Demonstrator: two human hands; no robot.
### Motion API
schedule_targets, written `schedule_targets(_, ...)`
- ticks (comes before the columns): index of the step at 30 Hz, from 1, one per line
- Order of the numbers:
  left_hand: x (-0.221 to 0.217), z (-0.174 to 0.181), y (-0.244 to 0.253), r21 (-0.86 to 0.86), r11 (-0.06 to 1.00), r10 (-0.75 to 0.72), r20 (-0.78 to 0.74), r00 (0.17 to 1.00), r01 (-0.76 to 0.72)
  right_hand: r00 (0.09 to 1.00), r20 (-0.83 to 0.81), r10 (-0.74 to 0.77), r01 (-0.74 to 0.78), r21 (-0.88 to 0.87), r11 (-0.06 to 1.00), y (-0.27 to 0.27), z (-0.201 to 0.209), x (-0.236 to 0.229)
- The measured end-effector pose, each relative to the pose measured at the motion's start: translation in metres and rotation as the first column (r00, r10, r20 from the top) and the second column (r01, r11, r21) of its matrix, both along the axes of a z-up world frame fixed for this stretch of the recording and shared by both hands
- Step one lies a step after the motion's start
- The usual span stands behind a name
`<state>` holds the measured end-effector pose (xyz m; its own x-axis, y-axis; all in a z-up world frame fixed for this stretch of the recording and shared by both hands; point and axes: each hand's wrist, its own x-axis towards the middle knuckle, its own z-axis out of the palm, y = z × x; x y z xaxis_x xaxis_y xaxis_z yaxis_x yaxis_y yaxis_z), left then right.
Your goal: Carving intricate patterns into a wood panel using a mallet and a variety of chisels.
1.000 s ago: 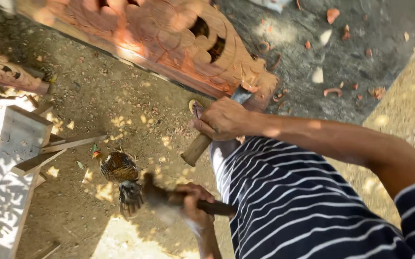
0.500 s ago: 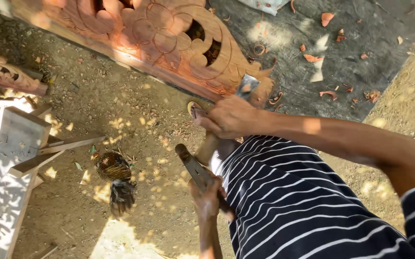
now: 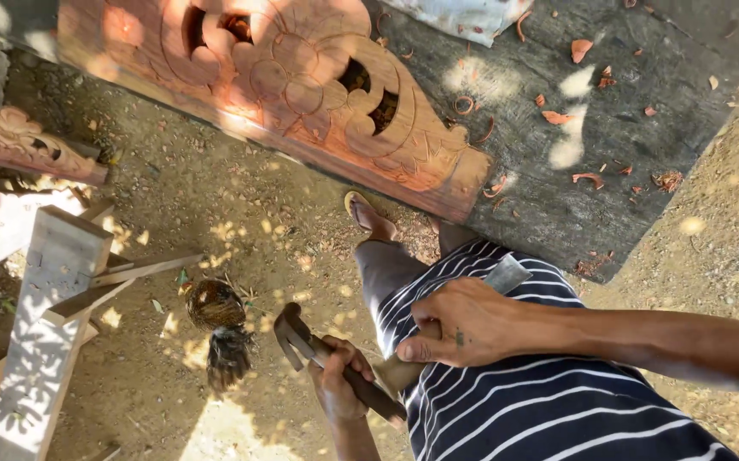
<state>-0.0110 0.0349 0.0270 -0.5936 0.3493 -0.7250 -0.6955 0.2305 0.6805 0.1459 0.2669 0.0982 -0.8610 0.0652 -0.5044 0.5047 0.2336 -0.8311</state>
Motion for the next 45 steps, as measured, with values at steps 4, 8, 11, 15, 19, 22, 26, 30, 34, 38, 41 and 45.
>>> schedule_targets(4,0.001,-0.008,-0.009,0.015,0.999,-0.039,0.059,0.997,0.039,0.984,0.158,-0.085,0.066,0.123,0.99,0.024,-0.012,-0.004)
schedule_targets(8,-0.027,-0.035,-0.01,0.023,0.993,-0.118,0.07,0.99,0.117,0.932,0.23,-0.28,0.154,0.449,0.88,0.057,-0.046,-0.02)
schedule_targets(11,-0.059,-0.018,0.017,-0.136,0.983,-0.109,0.128,0.986,0.126,0.879,0.477,0.015,-0.23,0.397,0.889,-0.018,-0.202,0.011)
schedule_targets(15,-0.119,-0.043,0.009,-0.059,0.971,-0.224,0.086,0.971,0.23,0.999,0.047,0.018,-0.027,0.186,0.982,-0.002,-0.057,-0.073)
schedule_targets(19,-0.173,-0.03,0.032,-0.044,0.955,-0.291,0.072,0.954,0.295,0.825,0.404,-0.395,0.169,0.491,0.855,0.015,-0.054,-0.084)
schedule_targets(22,-0.214,-0.028,0.055,-0.065,0.927,-0.365,0.076,0.928,0.37,0.729,0.463,-0.505,0.173,0.589,0.789,0.007,-0.056,-0.07)
schedule_targets(26,-0.265,-0.035,0.062,-0.07,0.863,-0.502,-0.016,0.865,0.5,0.589,0.541,-0.6,0.317,0.528,0.788,-0.01,-0.062,-0.054)
schedule_targets(30,-0.291,-0.024,0.089,-0.124,0.718,-0.696,-0.14,0.705,0.685,0.481,0.372,-0.794,0.589,0.534,0.607,-0.003,-0.054,-0.055)
schedule_targets(34,-0.285,0.016,0.146,-0.531,0.515,-0.802,-0.022,0.597,0.673,0.418,0.353,-0.837,0.581,0.604,0.545,0.009,-0.045,-0.075)
schedule_targets(38,-0.28,0.017,0.168,-0.556,0.44,-0.89,-0.162,0.427,0.705,0.583,0.391,-0.713,0.532,0.48,0.698,0.01,-0.076,-0.078)
schedule_targets(41,-0.279,0.043,0.177,-0.434,0.405,-0.913,-0.245,0.328,0.805,0.666,-0.045,-0.744,0.687,0.426,0.589,0.045,-0.065,-0.108)
schedule_targets(45,-0.282,0.066,0.204,-0.582,0.345,-0.93,-0.105,0.353,0.736,0.66,-0.043,-0.75,0.675,0.472,0.567,0.077,-0.047,-0.144)
